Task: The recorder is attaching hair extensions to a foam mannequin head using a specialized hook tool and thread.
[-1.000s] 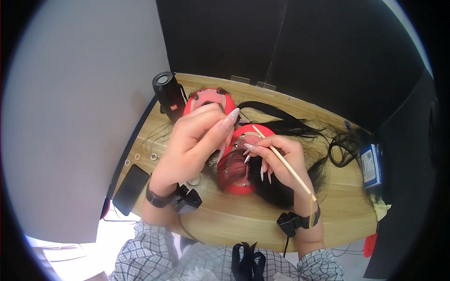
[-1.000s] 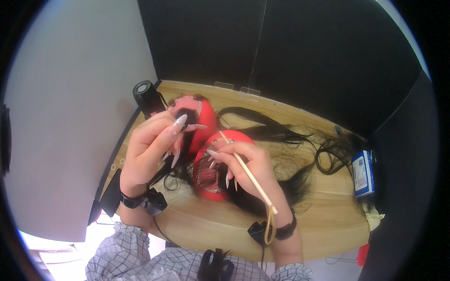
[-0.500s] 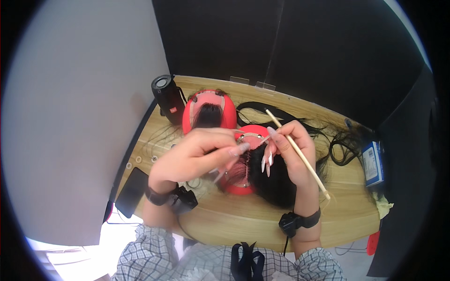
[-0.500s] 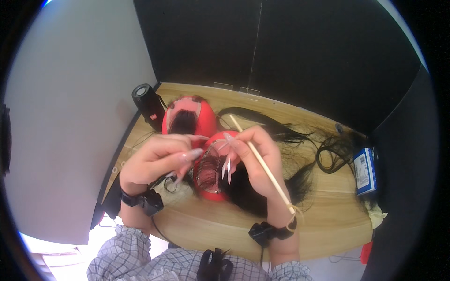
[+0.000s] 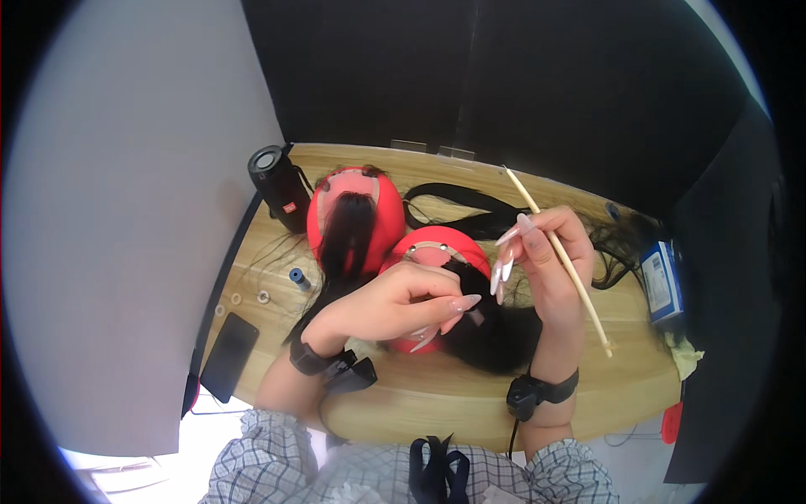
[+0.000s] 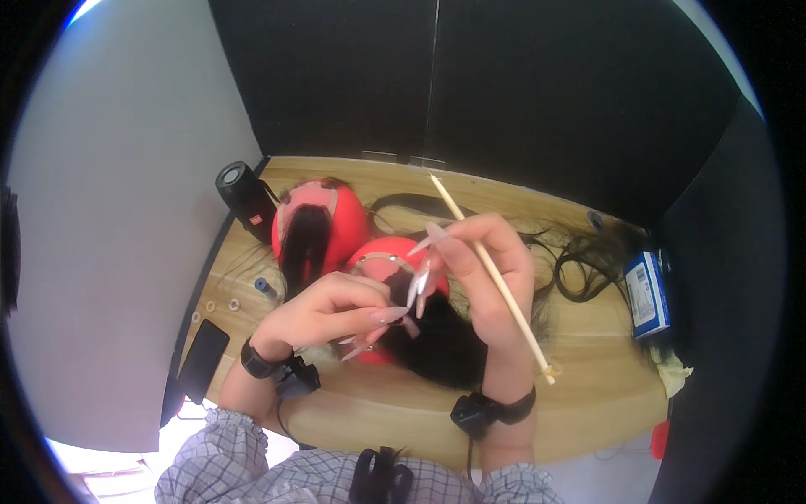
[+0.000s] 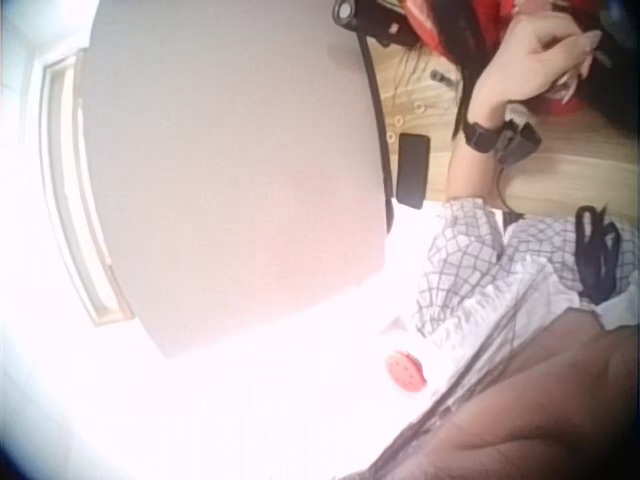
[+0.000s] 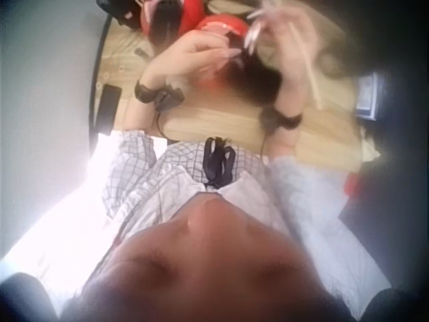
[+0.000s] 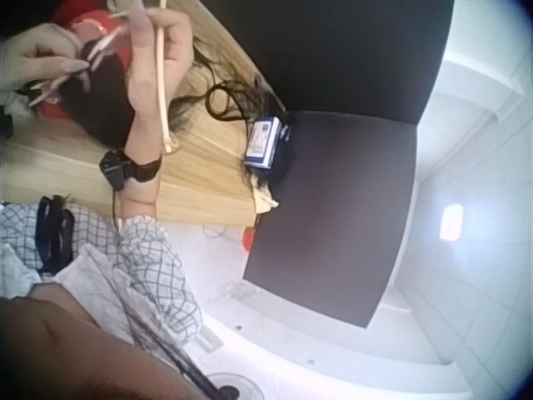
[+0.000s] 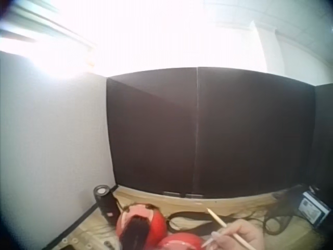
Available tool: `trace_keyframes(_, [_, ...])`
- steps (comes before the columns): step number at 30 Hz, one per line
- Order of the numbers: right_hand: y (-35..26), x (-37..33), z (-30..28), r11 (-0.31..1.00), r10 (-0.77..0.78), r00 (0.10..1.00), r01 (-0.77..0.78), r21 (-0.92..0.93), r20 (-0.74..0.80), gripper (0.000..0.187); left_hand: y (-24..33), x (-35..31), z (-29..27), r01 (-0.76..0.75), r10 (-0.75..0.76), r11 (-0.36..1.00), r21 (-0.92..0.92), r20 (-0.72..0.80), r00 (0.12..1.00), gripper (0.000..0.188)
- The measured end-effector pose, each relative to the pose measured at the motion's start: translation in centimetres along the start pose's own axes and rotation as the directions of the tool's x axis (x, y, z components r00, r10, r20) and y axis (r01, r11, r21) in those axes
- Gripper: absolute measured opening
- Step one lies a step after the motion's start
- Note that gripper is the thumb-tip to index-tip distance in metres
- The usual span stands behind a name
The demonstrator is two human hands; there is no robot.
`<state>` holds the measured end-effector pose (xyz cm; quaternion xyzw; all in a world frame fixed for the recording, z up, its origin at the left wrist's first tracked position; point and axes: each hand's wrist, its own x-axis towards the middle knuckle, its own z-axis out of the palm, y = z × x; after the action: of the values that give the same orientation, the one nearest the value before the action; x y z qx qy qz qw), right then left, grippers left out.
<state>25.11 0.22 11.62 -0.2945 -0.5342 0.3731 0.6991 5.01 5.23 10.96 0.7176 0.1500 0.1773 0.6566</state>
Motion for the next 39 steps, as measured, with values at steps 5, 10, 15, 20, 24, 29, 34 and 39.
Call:
trace_keyframes(5, [-0.8, 0.8, -1.2, 0.999, 0.045, 0.999, -0.045, 0.015, -0.021, 0.013, 0.2, -0.5, -0.7, -0.08, 0.089, 0.995, 0.065, -0.152, 0.984, 0.031])
trace_keyframes(10, [-1.5, 1.1, -4.4, 0.881, 0.217, 0.953, -0.284, -0.378, -0.212, 0.053, 0.7, -1.1, -2.9, -0.053, 0.075, 0.997, 0.061, -0.469, 0.88, 0.032])
trace_keyframes(15, [-3.7, -0.2, -6.4, 0.493, -0.251, 0.961, 0.027, -0.87, -0.112, 0.044, 0.0, -2.7, -6.1, -0.049, 0.172, 0.977, 0.206, -0.639, 0.749, 0.03])
trace_keyframes(20, [-8.4, -2.8, -4.4, 0.633, -0.611, 0.792, 0.498, -0.593, 0.013, 0.037, 1.4, -4.3, -6.3, -0.024, 0.281, 0.939, 0.344, -0.721, 0.633, 0.031])
trace_keyframes(24, [-9.4, -6.0, -3.8, 0.724, -0.632, 0.696, 0.687, -0.064, 0.341, 0.034, 1.7, -4.4, -5.9, -0.006, 0.264, 0.94, 0.341, -0.718, 0.644, 0.03])
trace_keyframes(29, [-9.6, -8.6, -2.7, 0.752, -0.65, 0.569, 0.575, 0.321, 0.504, 0.032, 1.9, -4.3, -5.3, -0.052, 0.247, 0.956, 0.29, -0.693, 0.677, 0.029])
trace_keyframes(34, [-9.6, -9.6, -3.4, 0.747, -0.664, 0.536, 0.514, 0.422, 0.522, 0.029, 1.3, -3.5, -4.9, -0.078, 0.24, 0.963, 0.259, -0.682, 0.691, 0.029])
trace_keyframes(39, [-9.9, -10.2, -4.0, 0.741, -0.672, 0.508, 0.467, 0.484, 0.539, 0.027, 1.6, -3.2, -4.1, -0.071, 0.197, 0.975, 0.21, -0.678, 0.708, 0.029])
